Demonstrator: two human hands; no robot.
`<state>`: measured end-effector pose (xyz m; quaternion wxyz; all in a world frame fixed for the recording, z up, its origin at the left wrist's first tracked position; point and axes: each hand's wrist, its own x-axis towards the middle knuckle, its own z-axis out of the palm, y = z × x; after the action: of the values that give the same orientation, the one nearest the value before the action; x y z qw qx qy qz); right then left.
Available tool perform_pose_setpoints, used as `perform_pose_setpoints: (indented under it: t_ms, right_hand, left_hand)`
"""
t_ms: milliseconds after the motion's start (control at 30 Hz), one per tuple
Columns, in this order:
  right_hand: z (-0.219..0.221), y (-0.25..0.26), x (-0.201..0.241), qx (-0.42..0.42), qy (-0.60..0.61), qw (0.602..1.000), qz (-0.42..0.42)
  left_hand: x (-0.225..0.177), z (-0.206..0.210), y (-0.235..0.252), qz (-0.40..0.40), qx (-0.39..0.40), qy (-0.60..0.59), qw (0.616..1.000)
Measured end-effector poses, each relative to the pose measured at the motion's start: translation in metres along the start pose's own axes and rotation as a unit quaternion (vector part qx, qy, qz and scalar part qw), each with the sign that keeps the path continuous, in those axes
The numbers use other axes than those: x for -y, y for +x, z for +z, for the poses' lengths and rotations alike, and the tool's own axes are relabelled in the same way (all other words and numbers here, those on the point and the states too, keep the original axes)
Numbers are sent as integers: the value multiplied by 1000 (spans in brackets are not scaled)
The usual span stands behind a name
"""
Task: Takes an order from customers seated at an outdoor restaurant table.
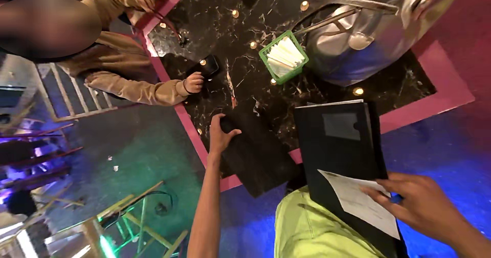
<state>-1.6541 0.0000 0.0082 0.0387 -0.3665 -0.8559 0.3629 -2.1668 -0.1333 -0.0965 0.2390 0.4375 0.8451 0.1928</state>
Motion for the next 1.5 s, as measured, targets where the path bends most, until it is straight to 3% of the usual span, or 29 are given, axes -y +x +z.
perform_pose_setpoints:
  t_ms: [167,333,500,600,733,767,833,900,967,1067,1167,1267,1333,1500]
  right_hand:
    - [14,10,-14,11,35,999,12]
    - [20,21,-17,23,51,998,36]
    - [24,39,-12,25,63,997,29]
    - [17,46,8,20,36,999,-8]
    - [6,42,52,4,-43,995,-88]
    - [3,41,63,0,-57,993,-102]
    - [-5,39,78,-1,-63,990,-125]
    - [-14,40,86,9,-41,987,-152]
    - [-17,52,89,47,16,984,-172]
    - [6,101,93,171,139,958,-182]
    - [77,157,97,296,201,922,-145]
    - [160,193,104,367,176,910,-75]
    - [201,197,103,370,158,915,-28]
    - [235,166,112,227,77,970,35]
  left_hand:
    - [35,-17,-26,7,21,-25,999]
    - [58,-40,-14,-54,126,36,990]
    - [-31,-12,38,-146,52,53,986]
    - [-63,15,74,-165,20,71,983]
    - [-91,28,97,-114,51,56,991]
    - [-98,27,97,-69,31,15,997]
    - [-112,12,93,27,-83,-122,989]
    - [-123,-20,68,58,-225,-252,940]
    - [-106,-59,11,2,-309,-279,909]
    - [-30,-66,-114,-220,-279,-217,909]
    - [38,-3,-205,-408,-181,-232,864]
    - [50,38,-232,-459,-121,-330,816]
    - [41,46,-236,-459,-145,-348,804]
    - [29,48,-235,-455,-186,-277,826]
